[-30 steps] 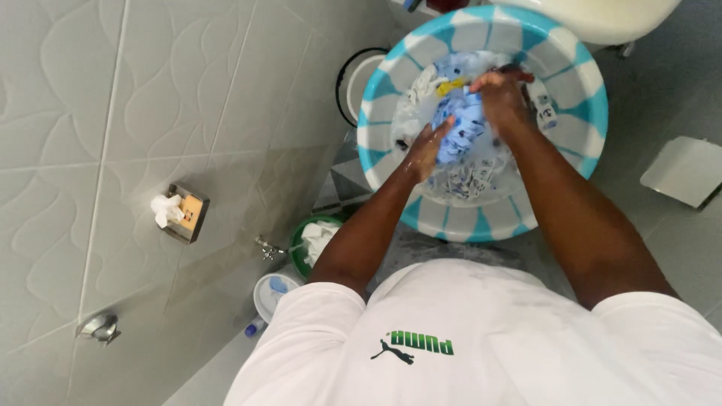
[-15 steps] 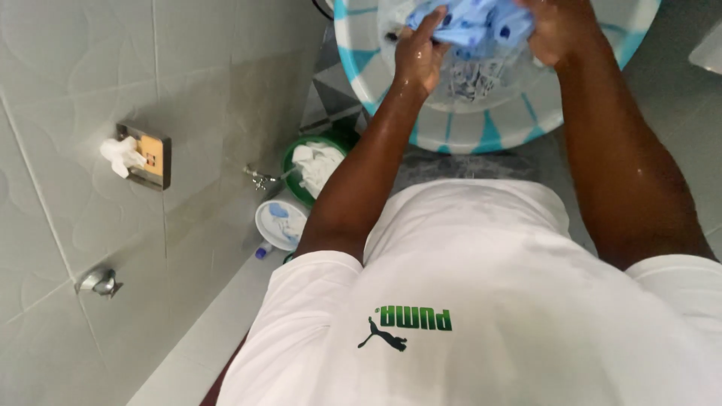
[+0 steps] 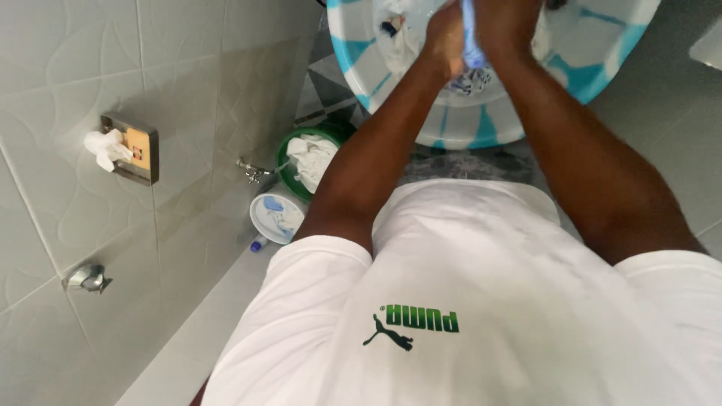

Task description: The person hand-washes several small garments in a blue-and-white patterned basin, scrubbing and wringing each item. They rinse a blue cloth in a green bucket under a running tap, then return to the basin to continue washing a white patterned cloth.

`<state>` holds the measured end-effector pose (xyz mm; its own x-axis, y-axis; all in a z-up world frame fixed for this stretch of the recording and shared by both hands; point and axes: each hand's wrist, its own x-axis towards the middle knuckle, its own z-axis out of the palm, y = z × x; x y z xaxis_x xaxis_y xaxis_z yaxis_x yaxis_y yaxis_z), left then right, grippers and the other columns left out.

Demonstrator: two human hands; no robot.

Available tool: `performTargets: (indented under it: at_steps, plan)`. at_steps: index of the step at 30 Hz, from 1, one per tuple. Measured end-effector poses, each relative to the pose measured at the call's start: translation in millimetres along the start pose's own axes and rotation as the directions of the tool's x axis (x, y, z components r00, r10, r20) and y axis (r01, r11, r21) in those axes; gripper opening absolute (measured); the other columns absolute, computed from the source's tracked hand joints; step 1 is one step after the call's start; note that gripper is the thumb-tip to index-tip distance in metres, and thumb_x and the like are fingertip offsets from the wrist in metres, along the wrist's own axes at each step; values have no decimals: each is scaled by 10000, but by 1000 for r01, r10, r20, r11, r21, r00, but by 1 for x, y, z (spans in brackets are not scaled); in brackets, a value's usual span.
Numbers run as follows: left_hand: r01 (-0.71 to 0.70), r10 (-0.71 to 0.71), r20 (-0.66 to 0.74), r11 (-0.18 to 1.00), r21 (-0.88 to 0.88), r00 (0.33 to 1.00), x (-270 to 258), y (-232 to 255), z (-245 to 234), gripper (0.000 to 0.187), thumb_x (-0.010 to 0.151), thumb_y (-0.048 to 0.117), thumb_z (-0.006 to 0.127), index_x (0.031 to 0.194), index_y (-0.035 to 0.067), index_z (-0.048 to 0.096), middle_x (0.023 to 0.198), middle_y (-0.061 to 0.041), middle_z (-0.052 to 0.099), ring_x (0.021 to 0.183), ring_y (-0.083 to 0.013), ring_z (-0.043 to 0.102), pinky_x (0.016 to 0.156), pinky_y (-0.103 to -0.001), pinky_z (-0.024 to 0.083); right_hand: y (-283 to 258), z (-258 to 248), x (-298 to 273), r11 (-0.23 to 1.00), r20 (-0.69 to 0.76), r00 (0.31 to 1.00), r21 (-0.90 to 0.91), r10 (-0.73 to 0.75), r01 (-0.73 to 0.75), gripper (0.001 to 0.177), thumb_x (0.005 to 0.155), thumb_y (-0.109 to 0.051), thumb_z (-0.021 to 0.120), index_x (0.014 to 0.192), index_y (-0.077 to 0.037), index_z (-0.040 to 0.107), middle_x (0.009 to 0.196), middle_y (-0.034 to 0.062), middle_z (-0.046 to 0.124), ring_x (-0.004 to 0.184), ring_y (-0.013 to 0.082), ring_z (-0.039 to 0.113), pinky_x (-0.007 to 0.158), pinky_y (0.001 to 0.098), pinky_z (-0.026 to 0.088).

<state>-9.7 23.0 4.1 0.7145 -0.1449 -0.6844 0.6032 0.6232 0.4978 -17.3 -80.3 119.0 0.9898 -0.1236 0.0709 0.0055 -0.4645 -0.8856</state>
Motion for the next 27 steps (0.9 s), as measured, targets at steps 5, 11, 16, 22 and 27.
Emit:
performTargets:
  at_steps: [5, 11, 16, 22, 27]
  plan:
    - [-98, 91, -66, 987, -124, 994, 12, 23, 24, 364, 1010, 323, 622, 1141, -12, 678, 982, -114, 705, 828, -236, 681, 718, -408, 572, 50, 15, 15, 995, -47, 998, -94, 33, -37, 389, 1020, -292, 638, 1285, -11, 594, 1215, 147, 676, 1098, 267, 679, 965, 421, 534]
    - [41, -45, 43, 994, 99, 998, -32, 49, 39, 368, 868, 231, 748, 1199, 98, 659, 1112, -11, 713, 1082, -147, 640, 987, -368, 489, 62, -20, 59, 470, 615, 597, 380, 515, -797, 415, 1020, -334, 531, 1275, -24, 638, 1221, 138, 703, 1084, 266, 702, 976, 432, 541]
    - [-194, -14, 425, 876, 442, 905, -107, 98, 54, 536, 893, 287, 841, 1278, -30, 643, 1115, -80, 710, 1045, -176, 658, 959, -369, 532, 42, -31, 66, 147, 852, 434, 408, 293, -901, 476, 1020, -369, 441, 1266, -35, 675, 1226, 130, 725, 1073, 265, 721, 985, 442, 547]
    - [-316, 355, 68, 709, 630, 932, -99, 122, -4, 648, 836, 304, 866, 1316, -27, 584, 1020, -94, 688, 898, -169, 648, 772, -361, 559, 35, -18, 97, 270, 692, 557, 489, 458, -830, 354, 871, -101, 644, 1212, -3, 639, 1187, 147, 695, 1063, 311, 714, 978, 506, 575]
    - [-51, 436, -436, 751, 658, 787, -52, 77, -51, 621, 882, 444, 770, 1219, -60, 637, 1003, -157, 685, 852, -259, 649, 739, -404, 564, -13, -37, 95, 628, 580, 778, 518, 242, -581, 727, 919, -234, 788, 1509, -57, 403, 1424, 108, 527, 1320, 290, 548, 1106, 439, 473]
